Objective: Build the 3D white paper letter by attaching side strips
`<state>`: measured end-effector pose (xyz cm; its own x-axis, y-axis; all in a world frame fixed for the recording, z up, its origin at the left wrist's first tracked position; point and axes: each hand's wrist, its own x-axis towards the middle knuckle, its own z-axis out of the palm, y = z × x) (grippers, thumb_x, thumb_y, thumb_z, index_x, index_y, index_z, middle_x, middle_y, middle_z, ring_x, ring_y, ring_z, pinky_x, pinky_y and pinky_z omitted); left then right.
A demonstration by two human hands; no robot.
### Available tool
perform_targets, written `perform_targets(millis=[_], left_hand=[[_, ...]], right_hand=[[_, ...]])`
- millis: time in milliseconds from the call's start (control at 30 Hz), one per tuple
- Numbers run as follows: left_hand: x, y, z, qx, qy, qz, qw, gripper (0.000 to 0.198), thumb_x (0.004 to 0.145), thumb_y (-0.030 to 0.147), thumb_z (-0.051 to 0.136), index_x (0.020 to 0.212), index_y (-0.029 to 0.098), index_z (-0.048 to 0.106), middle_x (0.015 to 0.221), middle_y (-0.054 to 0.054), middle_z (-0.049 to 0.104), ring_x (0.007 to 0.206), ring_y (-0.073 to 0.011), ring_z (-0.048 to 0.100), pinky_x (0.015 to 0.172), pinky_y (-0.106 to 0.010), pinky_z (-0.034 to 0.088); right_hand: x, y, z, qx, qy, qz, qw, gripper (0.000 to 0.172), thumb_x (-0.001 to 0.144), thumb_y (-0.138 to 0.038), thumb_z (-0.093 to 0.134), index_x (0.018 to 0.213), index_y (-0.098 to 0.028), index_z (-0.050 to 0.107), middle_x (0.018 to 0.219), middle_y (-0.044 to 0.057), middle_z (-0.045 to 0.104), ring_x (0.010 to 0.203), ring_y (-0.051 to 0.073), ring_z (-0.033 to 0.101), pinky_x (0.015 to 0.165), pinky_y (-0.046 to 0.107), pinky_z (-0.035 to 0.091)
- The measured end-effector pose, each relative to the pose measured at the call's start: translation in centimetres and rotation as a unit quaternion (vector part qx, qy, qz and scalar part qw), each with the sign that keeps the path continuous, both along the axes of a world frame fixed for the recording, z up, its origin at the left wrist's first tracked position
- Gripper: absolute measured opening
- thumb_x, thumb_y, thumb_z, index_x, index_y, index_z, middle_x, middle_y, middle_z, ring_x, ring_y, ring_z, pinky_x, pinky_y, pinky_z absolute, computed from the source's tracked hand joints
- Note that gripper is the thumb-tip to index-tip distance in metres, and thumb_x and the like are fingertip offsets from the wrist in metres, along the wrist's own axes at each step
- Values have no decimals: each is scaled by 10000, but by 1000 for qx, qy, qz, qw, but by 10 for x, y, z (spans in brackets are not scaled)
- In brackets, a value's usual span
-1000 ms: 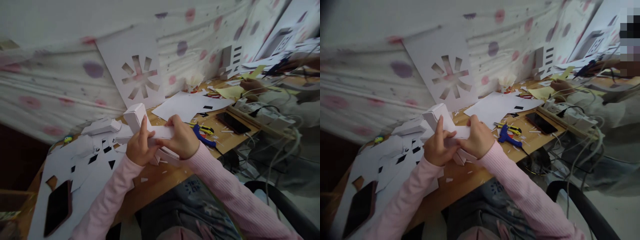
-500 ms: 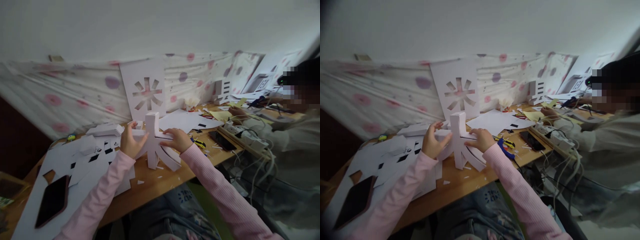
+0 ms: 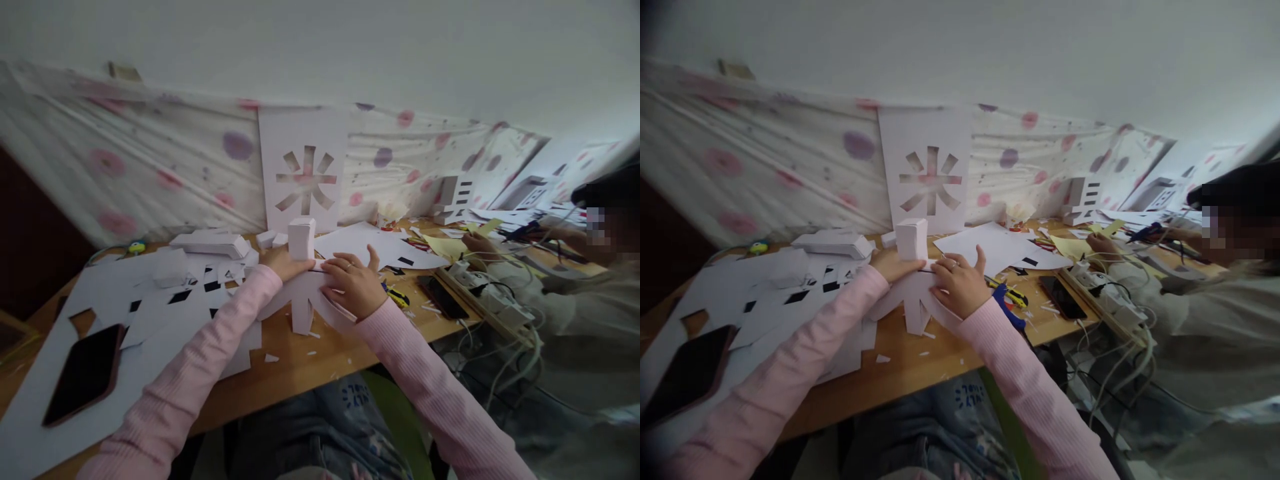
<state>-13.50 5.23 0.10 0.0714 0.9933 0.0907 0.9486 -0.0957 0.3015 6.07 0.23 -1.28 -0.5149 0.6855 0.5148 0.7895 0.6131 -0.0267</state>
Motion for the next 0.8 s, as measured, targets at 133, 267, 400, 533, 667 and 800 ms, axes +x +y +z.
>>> perform_targets(millis=[133,267,400,533,667,800], left_hand=[[0,3,0,-4,-12,-4,1000,464,878,516,558,1200,183,570,1231,-95,595,1159,-266,548,1026,-532,387],[4,2,-1,2,-17,10,1000,474,876,513,563,1211,178,560,1225,-98,594,1149,-267,553,1019,-535,393],[8,-1,-3,25,-15,21,999,504,875,541,548,1231,185,546,1220,-101,596,1147,-269,554,1023,-541,386],[7,-2,-6,37,-17,23,999,522,878,555,532,1243,182,539,1206,-104,605,1137,-267,563,1016,-535,394],[2,-5,-4,40,-27,-4,999,529,887,560,515,1245,172,535,1215,-111,601,1140,-267,564,1016,-535,400],[-8,-7,-1,24,-47,-44,998,454,922,471,510,1263,170,519,1250,-108,578,1140,-258,565,995,-522,433]], right_hand=[[-6,-10,4,28,-64,-4,998,460,784,-91,569,1230,-197,542,1224,75,660,1123,267,580,1072,683,-82],[-14,-10,2,46,-106,-45,992,350,873,-51,423,1184,-154,547,1172,116,663,1071,264,590,1081,674,-17],[-24,-2,-4,46,-136,-69,987,266,940,-130,385,1136,-121,565,1119,156,651,1026,267,586,1098,556,198],[-24,5,-5,42,-157,-51,985,283,937,-162,434,1196,-129,544,1209,154,609,1080,245,559,1003,390,364],[-18,3,-4,37,-156,-50,986,344,944,-228,456,1280,-168,498,1215,108,620,1064,244,576,891,365,414],[-19,-2,-2,34,-151,-59,986,335,952,-244,441,1278,-215,510,1202,91,630,1028,248,592,854,370,405]])
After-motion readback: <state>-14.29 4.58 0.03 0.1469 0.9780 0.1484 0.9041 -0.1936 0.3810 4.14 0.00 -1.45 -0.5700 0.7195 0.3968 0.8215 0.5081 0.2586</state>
